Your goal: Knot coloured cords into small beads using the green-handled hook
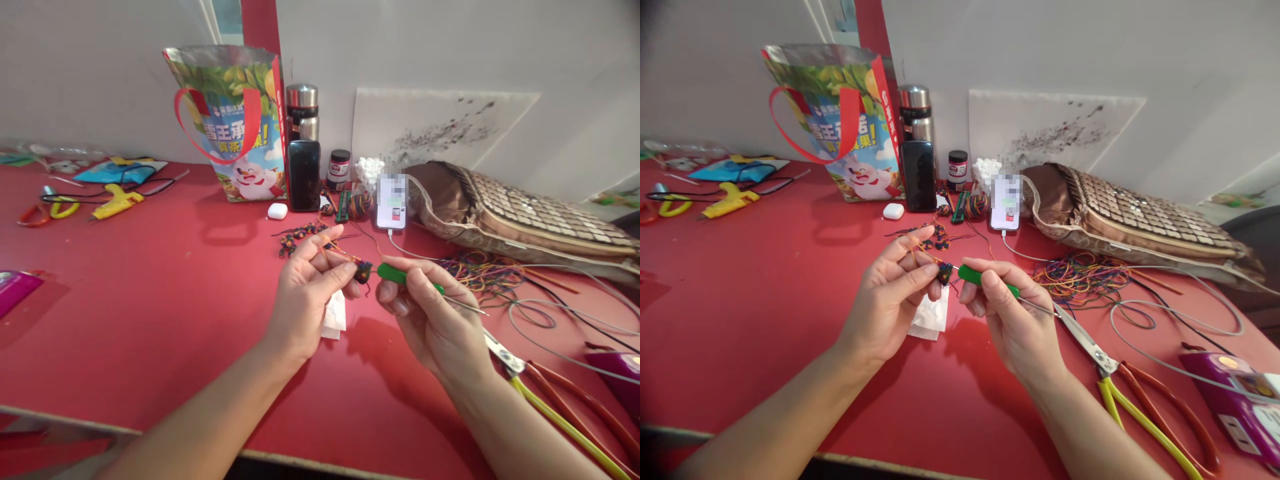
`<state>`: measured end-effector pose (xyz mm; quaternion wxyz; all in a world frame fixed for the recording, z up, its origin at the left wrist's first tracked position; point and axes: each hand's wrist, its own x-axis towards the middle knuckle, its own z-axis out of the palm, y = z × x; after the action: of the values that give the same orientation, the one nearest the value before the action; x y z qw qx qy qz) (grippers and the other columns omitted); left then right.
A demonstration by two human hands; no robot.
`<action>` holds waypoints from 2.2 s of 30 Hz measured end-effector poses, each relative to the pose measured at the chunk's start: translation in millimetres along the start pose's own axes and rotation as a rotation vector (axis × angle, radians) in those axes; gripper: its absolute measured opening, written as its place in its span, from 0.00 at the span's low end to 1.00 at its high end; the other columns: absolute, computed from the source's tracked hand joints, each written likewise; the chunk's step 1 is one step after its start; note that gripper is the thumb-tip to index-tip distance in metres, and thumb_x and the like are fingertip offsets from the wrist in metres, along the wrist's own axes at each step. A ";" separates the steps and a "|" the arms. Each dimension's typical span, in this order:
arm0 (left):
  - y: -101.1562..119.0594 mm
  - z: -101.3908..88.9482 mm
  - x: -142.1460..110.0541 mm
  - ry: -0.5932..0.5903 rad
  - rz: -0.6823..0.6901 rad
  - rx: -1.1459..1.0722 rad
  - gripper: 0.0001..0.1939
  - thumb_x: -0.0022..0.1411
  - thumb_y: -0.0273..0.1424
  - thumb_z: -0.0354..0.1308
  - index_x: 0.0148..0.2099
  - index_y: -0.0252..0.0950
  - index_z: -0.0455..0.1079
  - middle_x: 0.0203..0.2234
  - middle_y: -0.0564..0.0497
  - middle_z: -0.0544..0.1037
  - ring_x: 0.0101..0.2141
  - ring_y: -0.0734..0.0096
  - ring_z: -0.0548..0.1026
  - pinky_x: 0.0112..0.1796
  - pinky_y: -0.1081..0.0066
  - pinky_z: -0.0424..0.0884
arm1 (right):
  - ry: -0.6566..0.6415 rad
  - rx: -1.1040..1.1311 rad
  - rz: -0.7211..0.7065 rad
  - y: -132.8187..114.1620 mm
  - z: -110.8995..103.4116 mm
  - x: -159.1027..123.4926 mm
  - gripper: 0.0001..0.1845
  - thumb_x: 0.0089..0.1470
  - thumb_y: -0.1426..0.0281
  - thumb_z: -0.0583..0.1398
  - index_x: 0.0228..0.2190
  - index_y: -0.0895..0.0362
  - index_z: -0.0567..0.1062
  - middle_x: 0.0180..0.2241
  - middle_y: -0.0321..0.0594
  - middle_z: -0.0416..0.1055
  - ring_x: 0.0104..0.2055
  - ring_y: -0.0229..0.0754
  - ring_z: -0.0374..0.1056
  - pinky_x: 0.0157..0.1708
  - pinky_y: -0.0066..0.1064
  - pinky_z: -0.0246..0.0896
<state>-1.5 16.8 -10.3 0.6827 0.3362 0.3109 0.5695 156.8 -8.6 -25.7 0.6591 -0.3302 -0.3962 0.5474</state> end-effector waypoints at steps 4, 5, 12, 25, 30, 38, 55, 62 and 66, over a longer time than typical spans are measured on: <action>2.9 -0.2 -0.1 0.000 -0.019 -0.017 0.25 0.56 0.24 0.73 0.56 0.36 0.76 0.26 0.59 0.80 0.22 0.77 0.78 0.29 0.75 0.73 | 0.007 -0.013 0.003 -0.3 0.0 0.0 0.10 0.53 0.59 0.77 0.36 0.49 0.90 0.24 0.39 0.78 0.25 0.36 0.66 0.25 0.30 0.62; 3.4 0.2 -0.2 0.003 -0.016 -0.015 0.25 0.56 0.24 0.74 0.56 0.36 0.76 0.26 0.59 0.80 0.23 0.77 0.78 0.29 0.74 0.73 | 0.012 -0.012 0.004 -0.1 0.0 0.0 0.10 0.53 0.58 0.77 0.36 0.49 0.90 0.24 0.39 0.78 0.25 0.36 0.66 0.25 0.30 0.62; 3.9 1.5 -0.3 0.017 -0.014 -0.010 0.27 0.55 0.24 0.74 0.58 0.36 0.76 0.27 0.59 0.81 0.23 0.76 0.78 0.30 0.73 0.75 | 0.016 -0.009 -0.008 0.5 -1.0 0.5 0.11 0.53 0.59 0.77 0.36 0.50 0.91 0.24 0.40 0.78 0.26 0.36 0.68 0.25 0.29 0.61; 2.1 0.6 -0.9 0.030 0.034 0.017 0.26 0.57 0.25 0.73 0.58 0.37 0.76 0.27 0.58 0.81 0.23 0.76 0.77 0.30 0.71 0.72 | 0.020 -0.044 -0.045 -0.3 0.6 -2.2 0.10 0.56 0.59 0.75 0.37 0.50 0.90 0.24 0.38 0.78 0.25 0.37 0.68 0.24 0.30 0.62; 4.5 -2.0 1.0 0.020 0.033 0.003 0.28 0.56 0.24 0.73 0.59 0.38 0.77 0.26 0.58 0.80 0.23 0.76 0.75 0.30 0.71 0.71 | 0.012 -0.077 -0.038 -1.4 -2.0 -2.2 0.10 0.57 0.58 0.75 0.38 0.49 0.90 0.25 0.39 0.78 0.27 0.39 0.70 0.24 0.31 0.62; 5.7 0.0 1.6 0.019 0.014 -0.009 0.29 0.54 0.24 0.74 0.59 0.36 0.76 0.25 0.58 0.80 0.23 0.76 0.75 0.30 0.72 0.71 | 0.030 -0.063 -0.033 -3.5 -0.9 -2.0 0.11 0.53 0.58 0.77 0.37 0.49 0.90 0.23 0.39 0.78 0.26 0.39 0.69 0.23 0.31 0.60; 6.4 -3.1 2.1 0.005 -0.016 -0.019 0.28 0.55 0.24 0.73 0.58 0.37 0.78 0.25 0.58 0.79 0.22 0.77 0.74 0.30 0.72 0.70 | 0.035 -0.071 -0.023 -5.1 -4.1 0.3 0.11 0.53 0.58 0.77 0.35 0.49 0.90 0.22 0.40 0.78 0.25 0.38 0.69 0.21 0.30 0.58; 7.8 -4.5 1.9 0.007 -0.002 -0.012 0.27 0.55 0.23 0.73 0.57 0.37 0.78 0.25 0.58 0.79 0.22 0.77 0.74 0.29 0.72 0.70 | 0.051 -0.100 -0.050 -6.7 -6.2 0.7 0.11 0.51 0.58 0.77 0.35 0.49 0.91 0.22 0.39 0.77 0.25 0.39 0.69 0.22 0.31 0.58; 7.4 -3.9 2.2 0.006 0.013 0.005 0.29 0.55 0.24 0.73 0.59 0.36 0.77 0.25 0.58 0.79 0.22 0.76 0.74 0.29 0.72 0.70 | 0.062 -0.114 -0.054 -7.8 -6.2 0.5 0.11 0.51 0.57 0.78 0.35 0.49 0.91 0.22 0.40 0.77 0.25 0.39 0.70 0.23 0.30 0.60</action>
<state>-8.5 20.4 -6.7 0.6774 0.3381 0.3121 0.5740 165.8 -9.6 -21.8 0.6656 -0.3732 -0.4148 0.4956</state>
